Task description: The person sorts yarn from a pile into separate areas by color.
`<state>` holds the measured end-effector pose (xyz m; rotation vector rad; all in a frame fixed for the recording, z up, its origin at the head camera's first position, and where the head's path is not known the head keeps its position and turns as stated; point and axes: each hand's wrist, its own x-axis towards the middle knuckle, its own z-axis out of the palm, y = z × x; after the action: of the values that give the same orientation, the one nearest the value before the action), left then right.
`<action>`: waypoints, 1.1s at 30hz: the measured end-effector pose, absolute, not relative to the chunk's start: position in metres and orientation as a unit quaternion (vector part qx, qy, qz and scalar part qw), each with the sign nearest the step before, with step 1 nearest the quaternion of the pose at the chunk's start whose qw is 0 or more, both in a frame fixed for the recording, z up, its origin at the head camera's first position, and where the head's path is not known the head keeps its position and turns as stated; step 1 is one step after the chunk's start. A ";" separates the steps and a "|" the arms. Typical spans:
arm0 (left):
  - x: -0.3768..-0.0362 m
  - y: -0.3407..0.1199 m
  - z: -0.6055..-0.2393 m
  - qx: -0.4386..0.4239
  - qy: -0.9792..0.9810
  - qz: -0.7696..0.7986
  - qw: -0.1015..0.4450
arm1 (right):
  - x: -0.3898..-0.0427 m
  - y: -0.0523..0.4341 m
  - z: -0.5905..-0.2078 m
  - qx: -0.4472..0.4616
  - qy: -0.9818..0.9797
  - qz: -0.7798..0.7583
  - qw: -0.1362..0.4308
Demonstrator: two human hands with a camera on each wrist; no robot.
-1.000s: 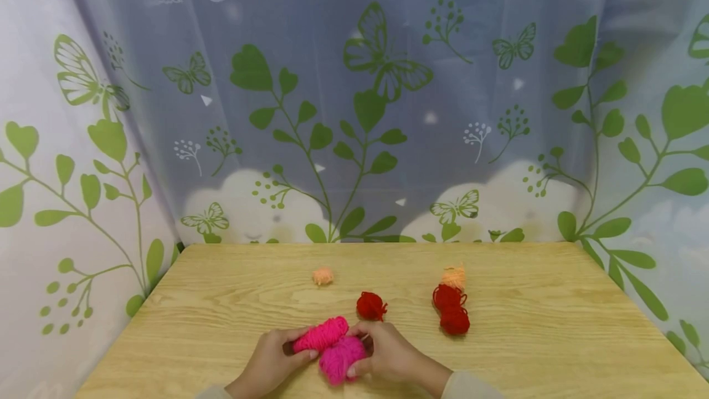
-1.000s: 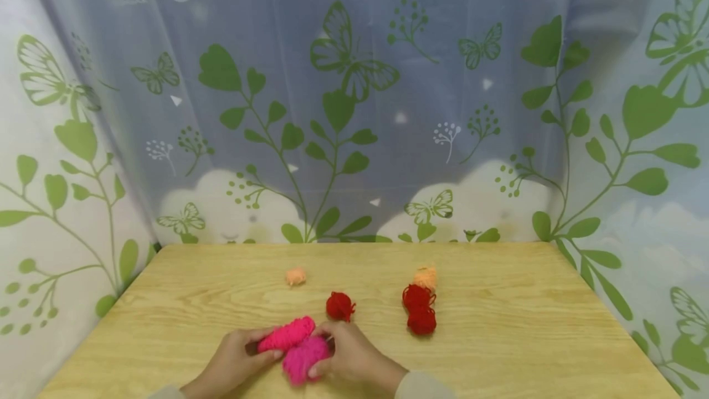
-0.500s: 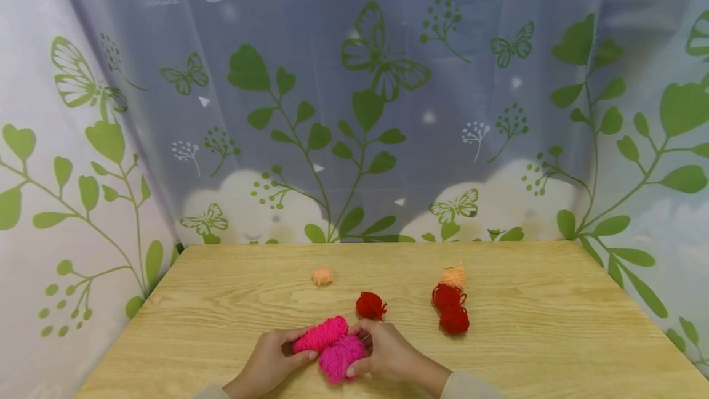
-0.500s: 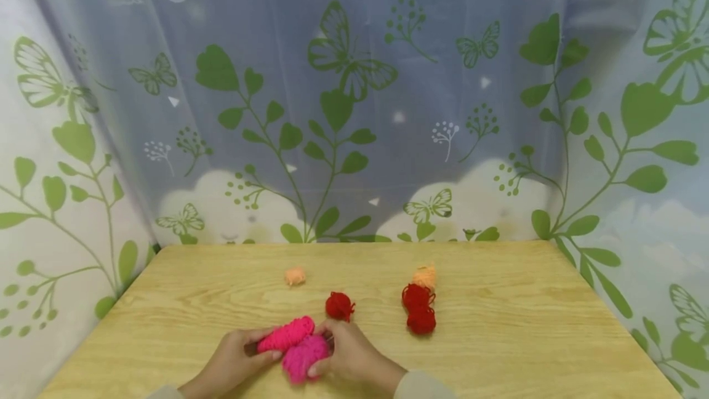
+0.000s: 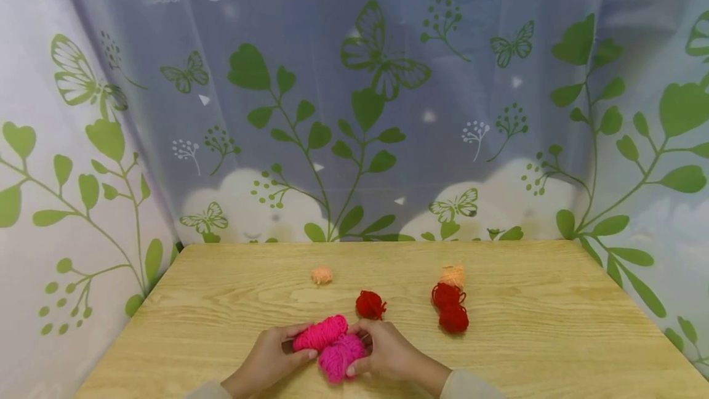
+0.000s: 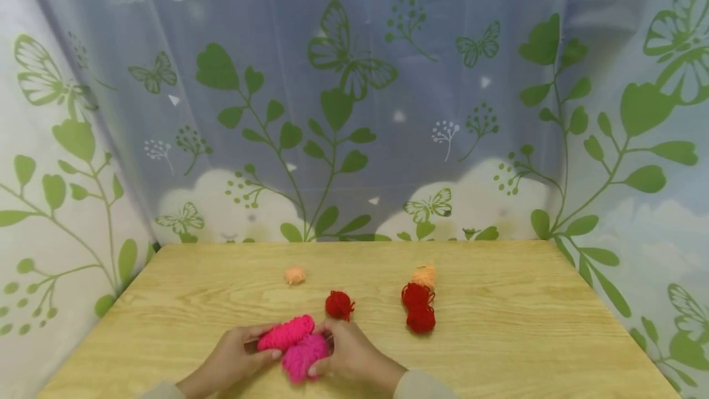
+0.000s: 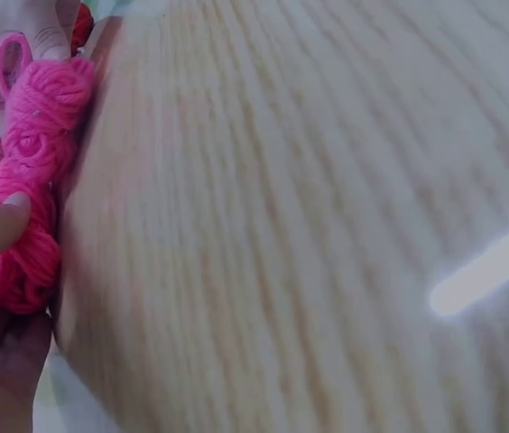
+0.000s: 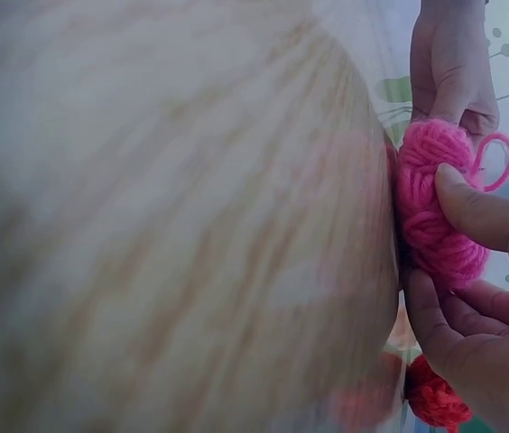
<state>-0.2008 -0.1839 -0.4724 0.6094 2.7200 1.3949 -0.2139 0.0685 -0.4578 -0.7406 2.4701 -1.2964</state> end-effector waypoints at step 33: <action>-0.285 -0.180 -0.426 0.157 0.903 0.392 -0.074 | -0.213 0.071 -0.458 -0.257 0.848 -0.443 0.136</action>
<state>-0.2850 -0.1798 -0.4256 0.5178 2.9808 1.2943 -0.2128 0.0706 -0.4580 -0.7437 2.4547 -1.2832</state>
